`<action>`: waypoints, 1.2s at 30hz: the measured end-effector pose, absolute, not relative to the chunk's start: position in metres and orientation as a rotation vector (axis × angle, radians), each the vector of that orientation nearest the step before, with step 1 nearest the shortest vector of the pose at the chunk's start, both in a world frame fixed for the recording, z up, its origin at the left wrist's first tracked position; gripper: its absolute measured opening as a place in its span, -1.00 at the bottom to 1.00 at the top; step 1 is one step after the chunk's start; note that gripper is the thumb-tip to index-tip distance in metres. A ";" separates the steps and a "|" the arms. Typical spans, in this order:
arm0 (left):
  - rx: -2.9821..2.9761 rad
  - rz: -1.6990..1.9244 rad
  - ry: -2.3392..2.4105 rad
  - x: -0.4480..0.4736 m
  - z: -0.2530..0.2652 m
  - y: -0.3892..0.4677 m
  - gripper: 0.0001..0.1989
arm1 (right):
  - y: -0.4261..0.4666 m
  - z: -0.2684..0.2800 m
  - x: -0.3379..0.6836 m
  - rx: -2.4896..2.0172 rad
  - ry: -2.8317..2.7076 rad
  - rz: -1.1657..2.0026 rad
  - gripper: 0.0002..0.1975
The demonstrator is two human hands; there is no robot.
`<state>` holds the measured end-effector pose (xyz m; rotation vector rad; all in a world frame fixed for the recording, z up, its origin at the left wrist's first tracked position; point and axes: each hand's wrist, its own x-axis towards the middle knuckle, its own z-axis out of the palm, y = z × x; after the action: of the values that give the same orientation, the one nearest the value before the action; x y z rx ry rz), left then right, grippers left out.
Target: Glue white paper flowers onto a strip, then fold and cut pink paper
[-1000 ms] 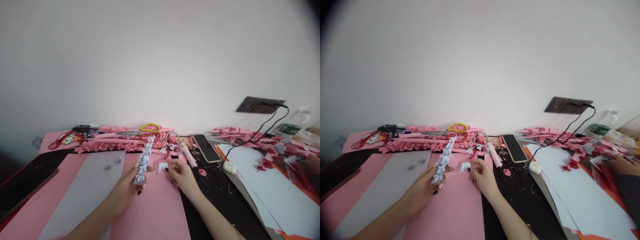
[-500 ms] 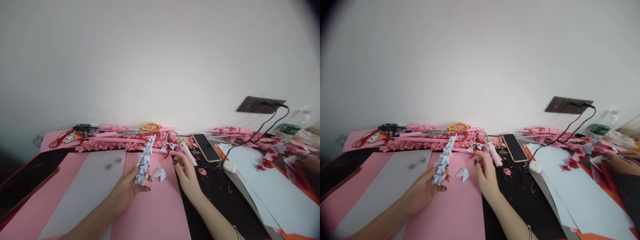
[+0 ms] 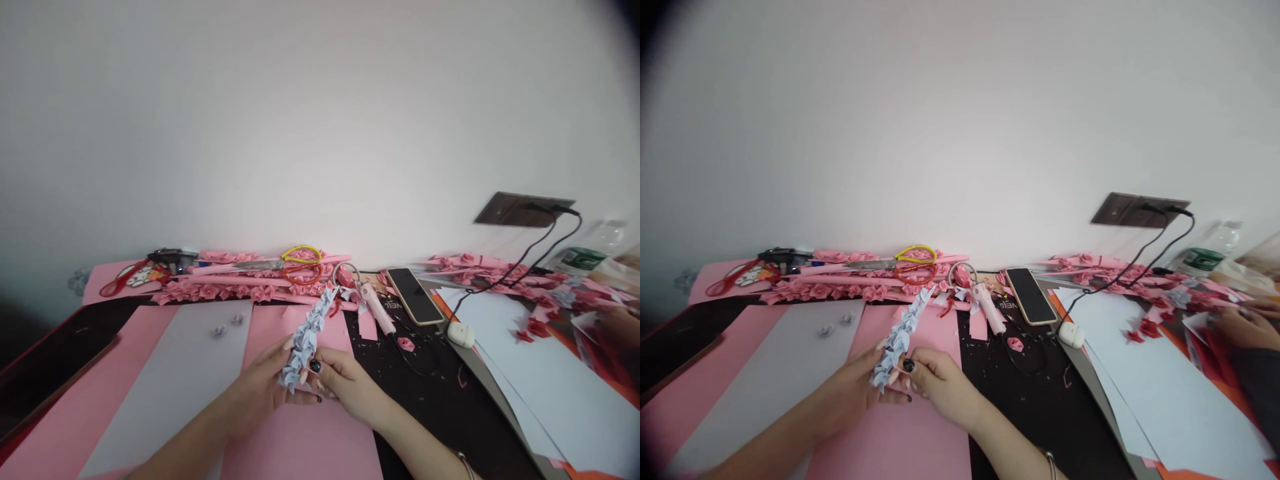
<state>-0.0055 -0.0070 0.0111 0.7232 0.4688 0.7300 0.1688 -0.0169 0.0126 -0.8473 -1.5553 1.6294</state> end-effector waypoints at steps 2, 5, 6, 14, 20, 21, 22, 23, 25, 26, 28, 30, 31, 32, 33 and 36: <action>0.715 0.729 0.463 -0.005 0.012 -0.007 -0.77 | -0.017 0.013 0.167 -0.842 -1.488 1.697 -0.65; 0.692 0.757 0.466 -0.005 0.015 -0.007 -0.78 | -0.017 0.015 0.167 -0.877 -1.437 1.694 -0.65; 0.685 0.774 0.477 -0.005 0.017 -0.007 -0.78 | -0.016 0.016 0.168 -0.901 -1.426 1.657 -0.65; 0.660 0.908 0.521 -0.012 0.022 -0.001 -0.80 | -0.005 0.020 0.187 -1.139 -1.260 1.113 -0.66; 0.678 0.870 0.559 -0.011 0.021 -0.004 -0.75 | -0.012 0.022 0.179 -1.128 -1.388 1.153 -0.69; 0.681 0.872 0.565 -0.010 0.021 -0.004 -0.76 | -0.013 0.021 0.177 -1.127 -1.402 1.171 -0.70; 0.683 0.879 0.573 -0.010 0.021 -0.004 -0.76 | -0.014 0.021 0.175 -1.133 -1.403 1.189 -0.73; 0.684 0.890 0.580 -0.010 0.020 -0.003 -0.77 | -0.013 0.020 0.175 -1.146 -1.390 1.202 -0.76; 0.683 0.912 0.596 -0.010 0.019 -0.002 -0.77 | -0.012 0.017 0.175 -1.188 -1.345 1.228 -0.82; 0.683 0.924 0.602 -0.011 0.018 -0.001 -0.78 | -0.011 0.016 0.176 -1.213 -1.318 1.239 -0.83; 0.692 0.936 0.612 -0.012 0.017 0.000 -0.77 | -0.008 0.015 0.179 -1.254 -1.290 1.246 -0.83; 0.704 0.942 0.622 -0.012 0.017 0.000 -0.77 | -0.006 0.014 0.182 -1.275 -1.316 1.207 -0.82; 0.712 0.941 0.627 -0.012 0.016 0.001 -0.77 | -0.006 0.014 0.183 -1.279 -1.339 1.179 -0.79; 0.720 0.939 0.634 -0.012 0.016 0.000 -0.76 | -0.006 0.014 0.184 -1.276 -1.369 1.152 -0.76; 0.730 0.939 0.646 -0.011 0.016 0.000 -0.76 | -0.005 0.015 0.185 -1.268 -1.402 1.129 -0.73; 0.779 0.947 0.692 -0.009 0.017 -0.001 -0.74 | -0.006 0.015 0.185 -1.240 -1.479 1.100 -0.66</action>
<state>-0.0090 -0.0013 0.0166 0.7786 0.6919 0.9470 0.1851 -0.0057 0.0146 -1.2398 -1.4793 1.1003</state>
